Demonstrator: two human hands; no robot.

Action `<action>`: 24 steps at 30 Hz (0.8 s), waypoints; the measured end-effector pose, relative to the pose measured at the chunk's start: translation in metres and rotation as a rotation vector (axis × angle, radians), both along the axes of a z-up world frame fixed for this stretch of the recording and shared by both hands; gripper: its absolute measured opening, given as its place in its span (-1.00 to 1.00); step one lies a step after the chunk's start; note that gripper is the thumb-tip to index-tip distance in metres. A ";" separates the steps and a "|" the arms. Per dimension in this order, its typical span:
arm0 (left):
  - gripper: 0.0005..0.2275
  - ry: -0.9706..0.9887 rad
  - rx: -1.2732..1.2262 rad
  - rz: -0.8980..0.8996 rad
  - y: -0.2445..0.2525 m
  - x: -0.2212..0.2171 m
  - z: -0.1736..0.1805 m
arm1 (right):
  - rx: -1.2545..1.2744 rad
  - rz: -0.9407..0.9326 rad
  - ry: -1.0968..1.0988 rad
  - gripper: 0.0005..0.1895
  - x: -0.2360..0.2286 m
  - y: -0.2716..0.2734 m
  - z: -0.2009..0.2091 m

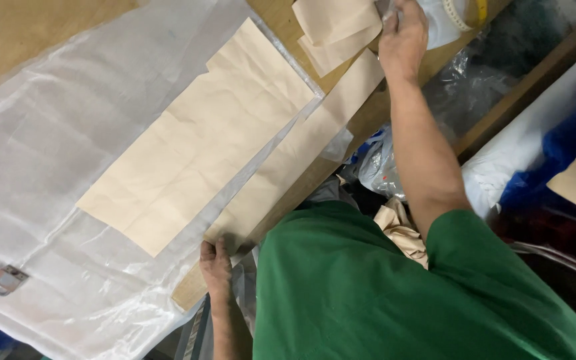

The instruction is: The person spreads a large white sheet of fabric on a wooden table and smooths it out. They then place several beige fabric pattern pieces on top of the white sheet, arranging them in a row.

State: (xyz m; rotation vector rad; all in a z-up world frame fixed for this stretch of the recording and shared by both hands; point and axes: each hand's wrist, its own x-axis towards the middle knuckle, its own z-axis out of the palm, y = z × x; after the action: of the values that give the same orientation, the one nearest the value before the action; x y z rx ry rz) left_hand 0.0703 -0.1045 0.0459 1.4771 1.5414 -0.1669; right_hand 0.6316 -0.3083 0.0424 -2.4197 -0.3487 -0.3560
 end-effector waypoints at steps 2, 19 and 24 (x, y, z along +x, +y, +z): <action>-0.75 0.025 0.009 0.032 -0.002 0.001 -0.007 | -0.123 0.110 -0.143 -0.87 0.033 0.001 -0.011; -0.77 0.098 0.081 0.247 -0.028 0.047 0.039 | -0.802 0.613 -0.321 -0.74 0.151 0.006 -0.094; -0.77 0.122 0.100 0.227 -0.032 0.037 0.023 | -0.851 0.543 -0.020 -0.76 0.174 0.011 -0.119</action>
State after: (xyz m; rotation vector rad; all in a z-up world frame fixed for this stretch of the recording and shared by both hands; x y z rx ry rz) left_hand 0.1076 -0.1362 0.0691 1.3766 1.8270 -0.0474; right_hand 0.8054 -0.2974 -0.0764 -2.9559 -1.3534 0.0395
